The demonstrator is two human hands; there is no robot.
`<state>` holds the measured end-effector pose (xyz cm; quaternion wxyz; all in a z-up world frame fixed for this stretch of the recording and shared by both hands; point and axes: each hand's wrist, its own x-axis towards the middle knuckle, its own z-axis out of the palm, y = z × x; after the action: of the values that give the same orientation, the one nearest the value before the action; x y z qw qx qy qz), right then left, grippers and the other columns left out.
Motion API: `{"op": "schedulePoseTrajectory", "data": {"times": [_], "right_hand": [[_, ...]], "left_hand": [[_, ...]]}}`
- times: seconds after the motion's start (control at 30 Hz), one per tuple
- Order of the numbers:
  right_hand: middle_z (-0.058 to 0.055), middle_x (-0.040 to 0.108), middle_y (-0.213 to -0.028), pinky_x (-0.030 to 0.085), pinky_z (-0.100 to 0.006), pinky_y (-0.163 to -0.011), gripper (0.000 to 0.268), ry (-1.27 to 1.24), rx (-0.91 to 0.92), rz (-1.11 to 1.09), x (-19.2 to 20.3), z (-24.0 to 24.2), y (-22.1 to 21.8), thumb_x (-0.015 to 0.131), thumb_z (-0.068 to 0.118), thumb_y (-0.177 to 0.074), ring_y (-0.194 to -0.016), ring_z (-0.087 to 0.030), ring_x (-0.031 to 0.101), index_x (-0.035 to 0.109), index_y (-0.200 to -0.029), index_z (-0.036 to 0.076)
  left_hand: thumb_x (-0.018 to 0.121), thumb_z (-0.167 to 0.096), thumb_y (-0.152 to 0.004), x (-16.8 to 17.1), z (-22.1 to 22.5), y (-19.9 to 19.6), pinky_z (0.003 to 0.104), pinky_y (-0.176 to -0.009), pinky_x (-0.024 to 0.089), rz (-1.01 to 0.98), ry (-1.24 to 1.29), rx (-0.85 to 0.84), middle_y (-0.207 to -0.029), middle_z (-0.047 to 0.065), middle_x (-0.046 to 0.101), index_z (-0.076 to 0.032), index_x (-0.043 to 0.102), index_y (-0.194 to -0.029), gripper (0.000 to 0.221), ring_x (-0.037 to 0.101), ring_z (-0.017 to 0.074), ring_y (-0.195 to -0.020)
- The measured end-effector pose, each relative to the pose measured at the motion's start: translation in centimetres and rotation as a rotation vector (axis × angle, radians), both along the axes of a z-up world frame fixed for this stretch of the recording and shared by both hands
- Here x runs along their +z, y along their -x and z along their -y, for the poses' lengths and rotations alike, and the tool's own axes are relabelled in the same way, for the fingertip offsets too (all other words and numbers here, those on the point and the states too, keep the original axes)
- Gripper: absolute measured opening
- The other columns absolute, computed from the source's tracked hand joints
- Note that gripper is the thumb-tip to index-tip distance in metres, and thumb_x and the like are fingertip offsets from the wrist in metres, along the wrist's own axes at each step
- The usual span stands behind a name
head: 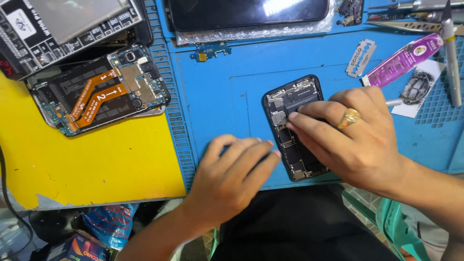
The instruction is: Adjusting and pressing down adhesive strips and internal components inside a mobile phone during a repair process.
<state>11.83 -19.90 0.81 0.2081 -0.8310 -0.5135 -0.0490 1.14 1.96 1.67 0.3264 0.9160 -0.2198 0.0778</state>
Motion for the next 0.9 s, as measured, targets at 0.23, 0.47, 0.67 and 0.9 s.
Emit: {"op": "schedulePoseTrajectory", "data": {"times": [0.23,0.47,0.67,0.9], "right_hand": [[-0.010,0.075,-0.106,0.034,-0.043,-0.070,0.011,-0.027,0.014,-0.007,0.7,0.8,-0.3,0.078,0.011,-0.102,-0.082,-0.029,0.056,0.074,-0.110,0.005],[-0.014,0.077,-0.105,0.042,-0.045,-0.081,0.012,-0.006,-0.034,0.006,2.2,1.8,-3.2,0.087,0.006,-0.105,-0.086,-0.032,0.061,0.079,-0.108,-0.002],[-0.024,0.078,-0.110,0.042,-0.045,-0.087,0.011,-0.123,-0.067,-0.040,2.0,2.7,-5.9,0.093,-0.004,-0.114,-0.095,-0.035,0.062,0.083,-0.113,-0.009],[-0.025,0.078,-0.110,0.040,-0.045,-0.097,0.015,-0.242,-0.161,-0.129,1.1,4.3,-6.0,0.096,-0.013,-0.117,-0.099,-0.035,0.061,0.082,-0.111,-0.013]], "left_hand": [[0.063,-0.005,-0.107,0.3,-1.2,-3.1,0.038,-0.071,0.042,0.146,-0.264,0.038,-0.109,0.009,0.068,-0.008,0.072,-0.118,0.015,0.058,0.0237,-0.081],[0.050,-0.008,-0.107,0.4,-1.6,-4.9,0.032,-0.075,0.044,0.402,-0.437,-0.215,-0.098,0.008,0.064,-0.006,0.072,-0.096,0.024,0.053,0.0201,-0.078],[0.048,-0.015,-0.107,0.8,-1.7,-6.3,0.030,-0.075,0.045,0.464,-0.592,-0.356,-0.101,0.006,0.063,-0.008,0.072,-0.102,0.026,0.054,0.0188,-0.078],[0.046,-0.015,-0.109,1.1,-2.6,-5.1,0.034,-0.078,0.043,0.261,-0.481,-0.309,-0.104,0.006,0.065,-0.012,0.067,-0.107,0.021,0.057,0.0206,-0.084]]}}
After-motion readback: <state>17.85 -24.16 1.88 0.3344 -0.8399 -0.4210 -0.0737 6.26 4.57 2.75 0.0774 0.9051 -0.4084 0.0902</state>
